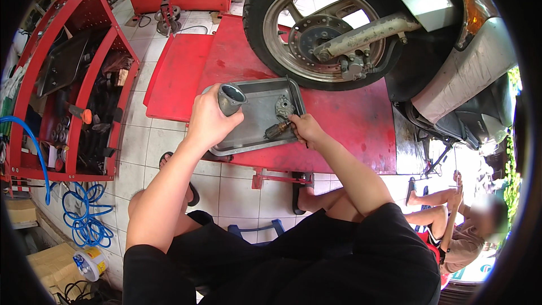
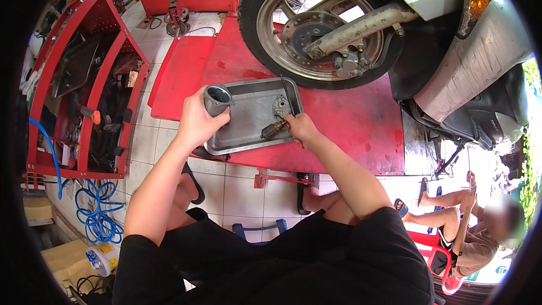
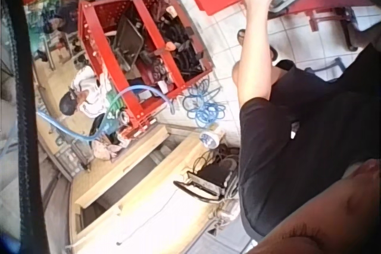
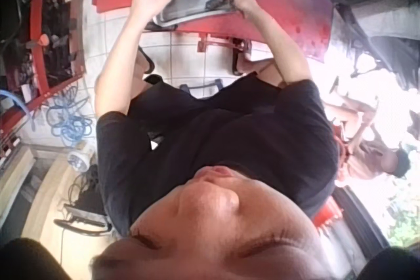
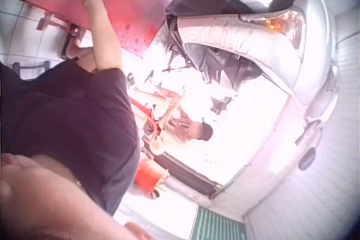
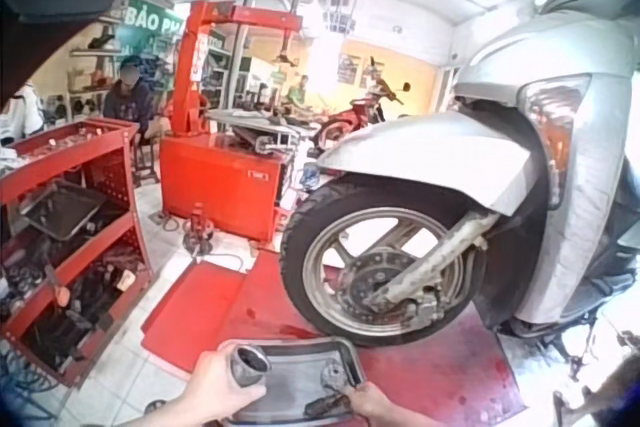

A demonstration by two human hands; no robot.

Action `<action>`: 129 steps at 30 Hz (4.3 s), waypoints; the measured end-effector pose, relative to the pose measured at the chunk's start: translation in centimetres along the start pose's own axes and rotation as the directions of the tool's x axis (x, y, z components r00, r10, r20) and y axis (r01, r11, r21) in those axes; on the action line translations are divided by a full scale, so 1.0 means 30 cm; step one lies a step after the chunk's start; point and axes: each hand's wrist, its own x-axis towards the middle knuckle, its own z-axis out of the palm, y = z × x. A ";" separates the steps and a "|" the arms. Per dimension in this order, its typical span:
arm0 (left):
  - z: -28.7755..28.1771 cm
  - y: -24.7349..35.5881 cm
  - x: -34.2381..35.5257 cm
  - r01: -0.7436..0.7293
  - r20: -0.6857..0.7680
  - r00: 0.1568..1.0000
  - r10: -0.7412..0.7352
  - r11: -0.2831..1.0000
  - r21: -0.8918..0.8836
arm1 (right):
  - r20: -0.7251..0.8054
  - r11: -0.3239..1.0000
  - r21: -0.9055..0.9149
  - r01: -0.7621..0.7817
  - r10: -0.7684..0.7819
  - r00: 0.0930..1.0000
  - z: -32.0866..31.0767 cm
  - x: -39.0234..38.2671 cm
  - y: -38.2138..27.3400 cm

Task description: The person uses a screwdriver to disassemble a cylindrical motorcycle starter motor held over a metal tray. They remove internal components, including a rotor and brushes, and place them into the tray. The person then picks up a second similar motor and begins to disassemble it in the same manner.

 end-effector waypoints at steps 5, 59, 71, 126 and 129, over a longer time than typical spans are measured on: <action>0.013 0.022 -0.005 0.016 0.022 1.000 -0.017 0.999 0.030 | -0.148 0.787 -0.601 0.142 -0.284 0.947 -0.008 -0.012 -0.046; 0.373 -0.204 0.282 0.119 0.445 0.824 -0.350 0.876 0.468 | -0.169 0.625 -0.532 0.571 -0.740 0.651 -0.296 -0.530 -0.130; 0.613 -0.109 0.462 -0.129 0.431 0.731 -0.530 0.512 0.849 | -0.197 0.645 -0.477 0.596 -0.740 0.643 -0.364 -0.584 -0.140; 0.219 -0.249 0.159 0.159 0.139 0.913 -0.384 0.648 0.745 | 0.030 0.479 -0.546 0.688 -0.809 0.587 -0.097 -0.397 -0.178; 0.210 -0.212 0.144 0.415 0.222 0.868 -0.444 0.894 0.167 | -0.043 0.543 -0.395 0.741 -0.817 0.576 -0.114 -0.357 -0.163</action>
